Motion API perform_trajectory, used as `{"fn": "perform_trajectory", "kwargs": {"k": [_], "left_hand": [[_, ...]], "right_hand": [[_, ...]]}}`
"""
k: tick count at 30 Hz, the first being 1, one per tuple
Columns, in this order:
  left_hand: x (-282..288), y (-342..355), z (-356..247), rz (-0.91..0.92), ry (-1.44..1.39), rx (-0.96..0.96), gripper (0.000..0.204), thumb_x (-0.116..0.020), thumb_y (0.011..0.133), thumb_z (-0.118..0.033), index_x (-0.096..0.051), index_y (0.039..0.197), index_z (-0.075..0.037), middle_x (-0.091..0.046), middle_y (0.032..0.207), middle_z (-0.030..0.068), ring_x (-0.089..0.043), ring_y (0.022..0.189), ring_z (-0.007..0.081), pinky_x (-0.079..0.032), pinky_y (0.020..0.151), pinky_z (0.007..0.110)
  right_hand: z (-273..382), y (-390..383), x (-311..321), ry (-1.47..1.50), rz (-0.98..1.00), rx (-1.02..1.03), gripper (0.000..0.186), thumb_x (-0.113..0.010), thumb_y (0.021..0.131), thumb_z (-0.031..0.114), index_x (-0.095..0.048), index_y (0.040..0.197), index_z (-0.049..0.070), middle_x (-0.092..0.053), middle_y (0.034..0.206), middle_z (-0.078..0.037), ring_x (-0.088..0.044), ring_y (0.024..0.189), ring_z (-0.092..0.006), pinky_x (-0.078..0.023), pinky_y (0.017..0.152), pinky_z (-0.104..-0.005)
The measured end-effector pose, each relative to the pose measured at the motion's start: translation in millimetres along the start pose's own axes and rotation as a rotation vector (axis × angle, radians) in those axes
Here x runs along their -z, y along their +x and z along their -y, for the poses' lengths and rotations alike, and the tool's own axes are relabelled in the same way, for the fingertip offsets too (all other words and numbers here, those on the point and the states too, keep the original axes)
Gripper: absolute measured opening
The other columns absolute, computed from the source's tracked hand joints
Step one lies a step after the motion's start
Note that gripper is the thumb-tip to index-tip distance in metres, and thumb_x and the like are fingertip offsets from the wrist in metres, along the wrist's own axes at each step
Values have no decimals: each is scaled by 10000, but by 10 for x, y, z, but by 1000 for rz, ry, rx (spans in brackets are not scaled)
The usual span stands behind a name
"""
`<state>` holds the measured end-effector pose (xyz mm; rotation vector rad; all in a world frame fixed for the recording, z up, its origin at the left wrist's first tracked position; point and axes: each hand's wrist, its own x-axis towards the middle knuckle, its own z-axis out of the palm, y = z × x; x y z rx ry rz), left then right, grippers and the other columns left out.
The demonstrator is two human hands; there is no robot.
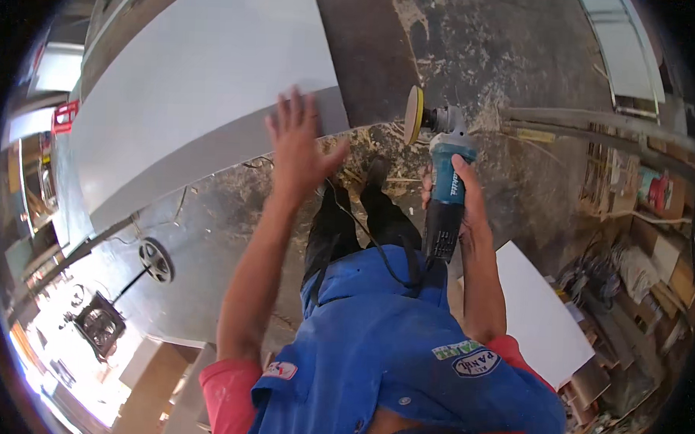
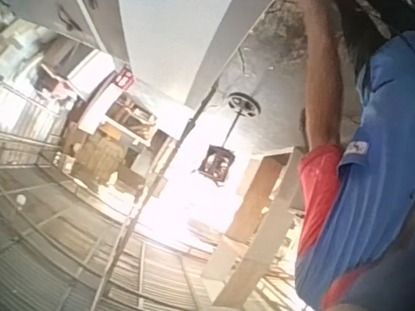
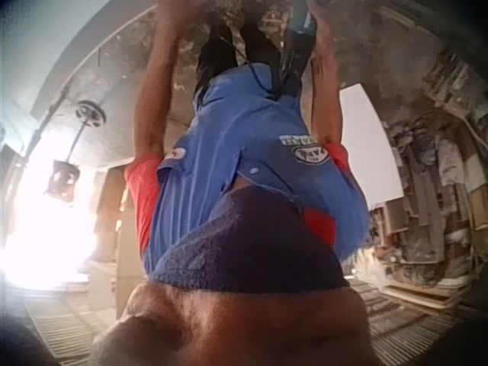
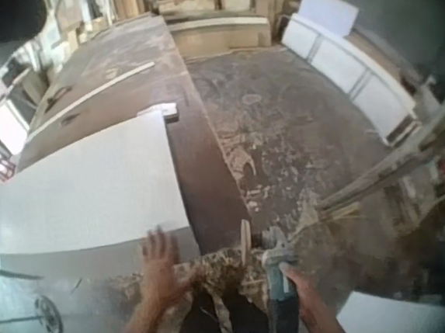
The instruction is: The person moves a wooden board on a workbench, uses a power router along the edges, and then smooths the side of the board with a power sander.
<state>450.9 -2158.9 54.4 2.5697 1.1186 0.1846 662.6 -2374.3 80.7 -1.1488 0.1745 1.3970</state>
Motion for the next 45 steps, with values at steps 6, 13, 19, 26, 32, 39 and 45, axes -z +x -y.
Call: {"fn": "perform_trajectory", "kwargs": {"k": [6, 13, 19, 26, 32, 39, 45], "left_hand": [[-290, 574, -276, -134, 88, 142, 701, -642, 912, -289, -439, 1479, 71, -343, 1596, 300, -260, 1515, 469, -229, 1233, 564], [-217, 725, -245, -141, -16, 158, 706, -632, 884, -185, -402, 1491, 92, -315, 1601, 314, -255, 1527, 439, -240, 1229, 560], [-225, 345, -242, -98, -87, 135, 824, -686, 862, -199, -318, 1549, 68, -225, 1647, 296, -185, 1552, 430, -200, 1241, 567], [17, -443, 553, -53, 36, 245, 1025, -767, 801, -237, -196, 1635, -64, -119, 1701, 224, -82, 1584, 388, -131, 1268, 542], [246, -668, 941, -53, 183, 441, 1138, -787, 748, -245, -113, 1665, -204, -56, 1716, 193, -64, 1584, 393, -119, 1267, 548], [195, -697, 934, -97, 151, 440, 1209, -834, 730, -272, -71, 1667, -234, -36, 1720, 179, -46, 1578, 424, -120, 1246, 617], [166, -723, 934, -146, 132, 407, 1206, -831, 728, -287, -77, 1667, -233, -33, 1720, 179, -52, 1575, 429, -133, 1236, 632]], "right_hand": [[-130, -202, 192, 96, -61, 9, 507, -685, 927, 539, -627, 1031, 46, -682, 771, -103, -708, 624, -204, -601, 551, -338], [-193, -223, 291, 113, -109, -13, 530, -716, 896, 556, -624, 1027, 51, -687, 764, -102, -714, 628, -198, -610, 548, -335], [-96, -113, 138, 3, -57, -84, 529, -723, 887, 564, -628, 1022, 62, -694, 757, -100, -714, 626, -182, -611, 559, -323], [-33, 83, -125, -144, -7, -217, 563, -722, 886, 570, -625, 1044, 38, -695, 763, -107, -715, 631, -189, -621, 579, -325], [-45, 226, -279, -180, 135, -237, 613, -712, 889, 589, -620, 1047, 5, -695, 779, -117, -718, 637, -207, -623, 581, -332], [-72, 262, -345, -159, 150, -265, 576, -681, 926, 563, -624, 1068, 7, -693, 795, -129, -714, 634, -215, -628, 573, -351], [-113, 256, -334, -155, 176, -260, 558, -682, 923, 564, -633, 1051, 23, -704, 800, -122, -727, 638, -206, -632, 558, -346]]}}
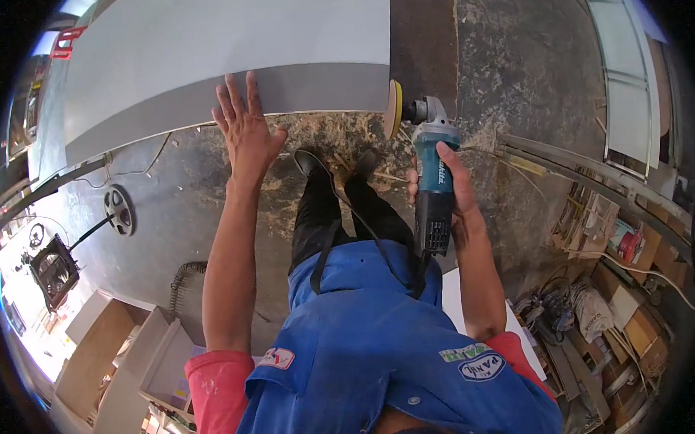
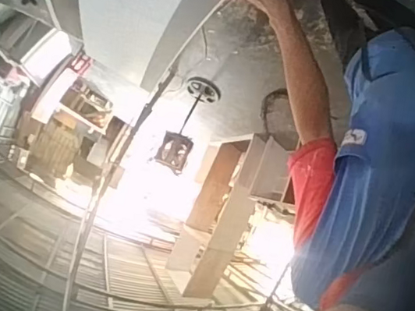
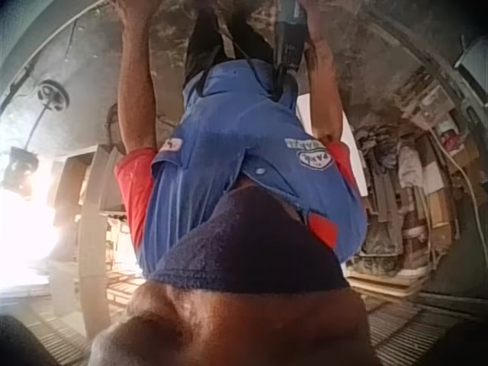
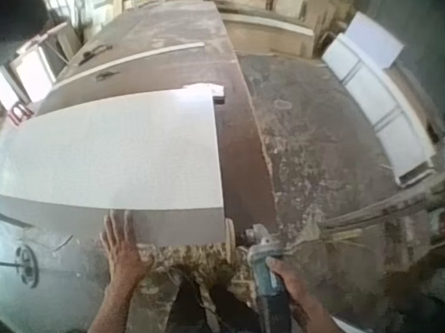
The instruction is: The person moves a wooden board on a workbench, uses a power router along the edges, and then smooths the side of the board with a power sander.
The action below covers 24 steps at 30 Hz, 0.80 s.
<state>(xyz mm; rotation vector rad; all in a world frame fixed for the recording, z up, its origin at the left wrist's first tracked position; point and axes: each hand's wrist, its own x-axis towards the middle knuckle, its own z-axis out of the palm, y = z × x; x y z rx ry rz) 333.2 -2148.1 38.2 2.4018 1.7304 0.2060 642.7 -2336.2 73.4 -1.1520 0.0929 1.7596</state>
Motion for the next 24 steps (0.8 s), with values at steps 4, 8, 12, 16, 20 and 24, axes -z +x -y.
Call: {"fn": "perform_trajectory", "kwargs": {"k": [4, 8, 12, 16, 20, 24], "left_hand": [[-4, 17, 0, 0, 11, -9, 1215, -837, 718, -276, -79, 1667, -232, -37, 1721, 171, -59, 1574, 430, -140, 1234, 634], [-4, 16, -14, -8, 12, -11, 1237, -853, 707, -277, -75, 1667, -237, -34, 1722, 164, -57, 1575, 426, -144, 1231, 638], [17, 3, -8, 28, 27, -1, 1169, -788, 729, -232, -91, 1667, -197, -52, 1712, 204, -30, 1577, 436, -108, 1250, 607], [30, -20, -18, 13, 10, -7, 1160, -780, 733, -236, -93, 1668, -209, -52, 1713, 200, -30, 1578, 431, -114, 1250, 610], [-10, -37, 17, -58, -28, -39, 1218, -832, 698, -247, -93, 1667, -249, -48, 1721, 167, -64, 1575, 429, -142, 1224, 657], [-13, -50, 7, -48, -22, -14, 1210, -828, 694, -256, -106, 1666, -247, -55, 1721, 169, -68, 1574, 431, -143, 1226, 659]], "right_hand": [[-43, -39, 25, 15, 23, -1, 581, -653, 944, 559, -614, 1082, -4, -678, 806, -139, -712, 660, -236, -641, 595, -379], [-45, -50, 50, 3, 11, 9, 584, -642, 950, 561, -611, 1092, -4, -677, 824, -143, -714, 678, -238, -640, 596, -381], [-24, -75, -7, -26, -7, 12, 584, -638, 952, 559, -608, 1096, -6, -676, 821, -147, -712, 670, -239, -641, 586, -383], [34, -99, -141, -16, -42, 18, 545, -668, 930, 566, -631, 1041, 33, -701, 788, -113, -721, 626, -206, -628, 553, -351], [59, -6, -84, -41, -44, 2, 544, -669, 930, 565, -628, 1032, 33, -696, 785, -115, -721, 632, -212, -627, 563, -356], [93, 47, -53, -62, -43, 2, 558, -677, 920, 570, -620, 1047, 30, -696, 795, -121, -724, 641, -216, -634, 576, -362]]}}
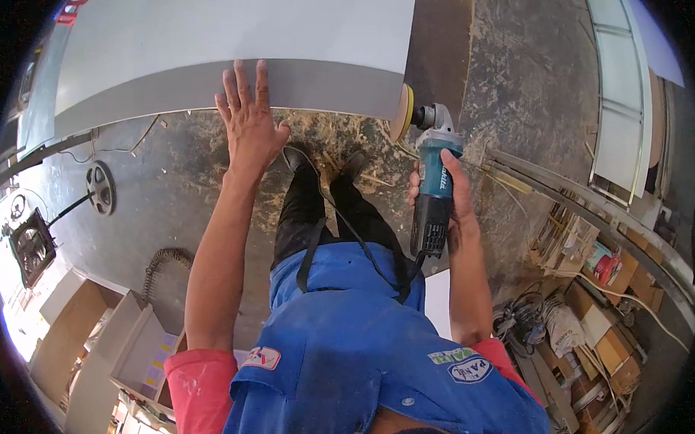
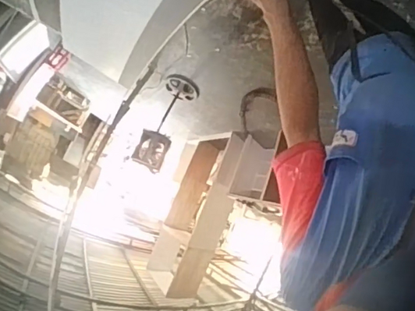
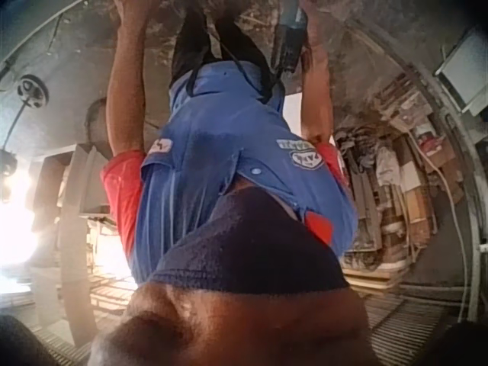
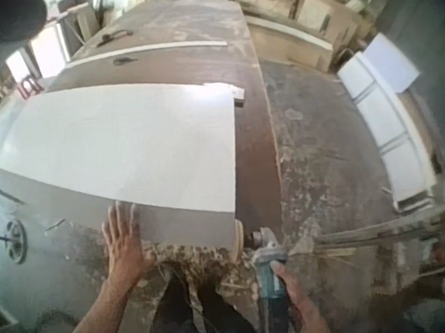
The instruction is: The person moves a wooden board on a workbench, uses a power router along the edges, and then smooths the side of the board with a power sander.
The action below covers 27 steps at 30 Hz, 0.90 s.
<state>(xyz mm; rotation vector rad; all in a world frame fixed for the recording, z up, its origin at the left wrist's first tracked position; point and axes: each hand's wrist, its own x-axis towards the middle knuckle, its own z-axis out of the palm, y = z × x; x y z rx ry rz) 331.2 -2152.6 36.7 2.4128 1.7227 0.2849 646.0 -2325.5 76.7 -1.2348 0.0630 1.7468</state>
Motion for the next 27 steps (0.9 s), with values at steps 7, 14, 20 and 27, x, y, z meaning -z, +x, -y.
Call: {"fn": "perform_trajectory", "kwargs": {"k": [7, 14, 20, 27], "left_hand": [[9, 8, -5, 11, -3, 12, 1216, -837, 689, -234, -111, 1664, -248, -64, 1718, 177, -67, 1574, 431, -149, 1230, 652], [35, 11, -42, 19, -13, 14, 1234, -854, 693, -221, -94, 1665, -245, -44, 1719, 179, -65, 1573, 434, -139, 1229, 654], [18, 16, -21, 12, -20, -7, 1237, -852, 692, -221, -90, 1666, -245, -35, 1721, 172, -59, 1574, 434, -140, 1224, 660], [31, 26, -28, 20, -5, -16, 1219, -840, 703, -233, -93, 1666, -247, -41, 1720, 174, -56, 1574, 434, -143, 1221, 663]], "right_hand": [[92, 113, 4, -36, 10, 7, 581, -691, 902, 576, -613, 1068, 25, -699, 813, -123, -725, 660, -218, -634, 590, -366], [50, 128, 67, -37, 23, 6, 552, -675, 919, 564, -608, 1052, 32, -694, 814, -126, -721, 662, -226, -626, 585, -381], [-96, 15, 103, -1, 18, -25, 551, -667, 921, 570, -603, 1071, 43, -694, 815, -127, -718, 663, -225, -620, 586, -362], [-148, -27, 135, 9, 0, -5, 570, -649, 941, 550, -613, 1089, 2, -682, 814, -141, -705, 656, -232, -627, 592, -366]]}}
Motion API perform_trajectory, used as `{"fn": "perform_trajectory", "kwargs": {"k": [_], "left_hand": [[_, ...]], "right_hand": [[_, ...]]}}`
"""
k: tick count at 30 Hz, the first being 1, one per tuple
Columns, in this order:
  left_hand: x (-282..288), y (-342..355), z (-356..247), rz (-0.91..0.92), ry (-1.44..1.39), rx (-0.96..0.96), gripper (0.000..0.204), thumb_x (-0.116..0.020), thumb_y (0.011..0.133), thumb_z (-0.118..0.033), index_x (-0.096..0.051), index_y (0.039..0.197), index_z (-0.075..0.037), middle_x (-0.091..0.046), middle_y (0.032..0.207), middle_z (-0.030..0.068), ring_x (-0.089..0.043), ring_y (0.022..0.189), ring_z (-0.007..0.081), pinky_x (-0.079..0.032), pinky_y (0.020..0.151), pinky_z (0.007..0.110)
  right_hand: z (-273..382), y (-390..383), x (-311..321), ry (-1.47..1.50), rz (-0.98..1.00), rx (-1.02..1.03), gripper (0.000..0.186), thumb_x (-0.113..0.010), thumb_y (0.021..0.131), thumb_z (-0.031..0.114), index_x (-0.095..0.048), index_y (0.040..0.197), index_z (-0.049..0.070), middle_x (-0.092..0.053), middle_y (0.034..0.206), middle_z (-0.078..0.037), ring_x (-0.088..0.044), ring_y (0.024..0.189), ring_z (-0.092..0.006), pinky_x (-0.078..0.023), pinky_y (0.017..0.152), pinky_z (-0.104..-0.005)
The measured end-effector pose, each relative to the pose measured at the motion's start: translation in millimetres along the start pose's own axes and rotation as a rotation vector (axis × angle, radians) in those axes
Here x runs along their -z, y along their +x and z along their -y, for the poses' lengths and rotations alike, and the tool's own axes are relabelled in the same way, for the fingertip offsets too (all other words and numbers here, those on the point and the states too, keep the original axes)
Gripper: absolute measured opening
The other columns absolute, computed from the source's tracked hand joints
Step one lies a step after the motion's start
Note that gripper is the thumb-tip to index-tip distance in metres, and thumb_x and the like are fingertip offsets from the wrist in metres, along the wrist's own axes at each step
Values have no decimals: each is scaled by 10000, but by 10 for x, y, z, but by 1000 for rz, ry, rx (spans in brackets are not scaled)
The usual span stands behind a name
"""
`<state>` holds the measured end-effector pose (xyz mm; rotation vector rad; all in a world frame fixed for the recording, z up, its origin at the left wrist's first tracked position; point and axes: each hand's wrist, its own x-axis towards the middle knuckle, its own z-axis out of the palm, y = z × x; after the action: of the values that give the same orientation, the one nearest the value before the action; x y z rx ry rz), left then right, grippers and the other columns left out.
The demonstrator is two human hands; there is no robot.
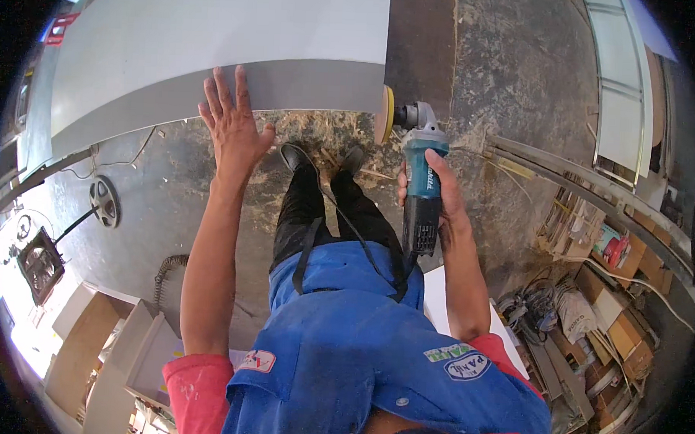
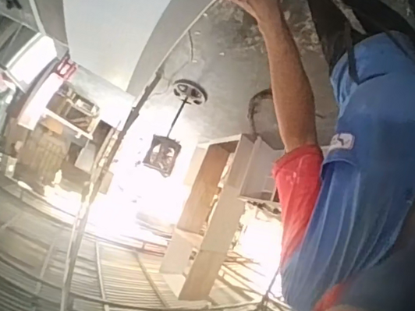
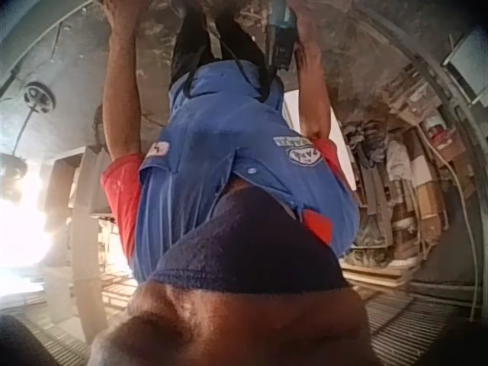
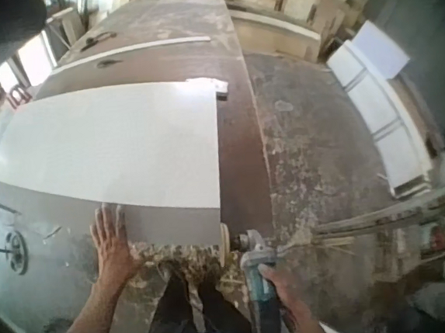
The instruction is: The person moves a wooden board on a workbench, uses a power router along the edges, and then smooths the side of the board with a power sander.
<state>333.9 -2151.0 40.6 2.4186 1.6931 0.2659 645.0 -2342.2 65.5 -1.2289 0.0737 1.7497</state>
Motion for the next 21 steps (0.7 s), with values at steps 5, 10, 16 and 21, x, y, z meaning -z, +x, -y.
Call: {"fn": "perform_trajectory", "kwargs": {"k": [5, 10, 16, 21], "left_hand": [[-38, 17, 38, 10, 35, -7, 1241, -862, 697, -269, -88, 1666, -228, -41, 1719, 180, -63, 1571, 441, -151, 1219, 662], [-28, 30, 40, 26, 54, 3, 1254, -875, 693, -271, -86, 1666, -219, -51, 1716, 190, -72, 1569, 445, -158, 1216, 663], [-24, 25, 28, 29, 57, 7, 1258, -874, 691, -278, -81, 1666, -222, -55, 1716, 192, -79, 1568, 446, -156, 1215, 666], [-69, 12, 70, 5, 65, -8, 1266, -876, 684, -288, -79, 1666, -237, -49, 1719, 182, -73, 1571, 439, -148, 1220, 662]], "right_hand": [[-76, -2, 53, 24, 15, -11, 544, -667, 928, 566, -625, 1057, 39, -695, 806, -124, -717, 643, -218, -617, 577, -356], [-97, -11, 52, 90, 91, 20, 545, -666, 931, 562, -630, 1064, 34, -693, 800, -117, -713, 649, -208, -618, 587, -351], [-110, -1, 52, -3, 46, 29, 543, -669, 929, 565, -630, 1057, 39, -694, 807, -114, -711, 657, -206, -614, 592, -340], [-152, -18, 48, 30, 70, 36, 538, -665, 933, 563, -625, 1062, 42, -698, 810, -108, -712, 652, -212, -609, 590, -345]]}}
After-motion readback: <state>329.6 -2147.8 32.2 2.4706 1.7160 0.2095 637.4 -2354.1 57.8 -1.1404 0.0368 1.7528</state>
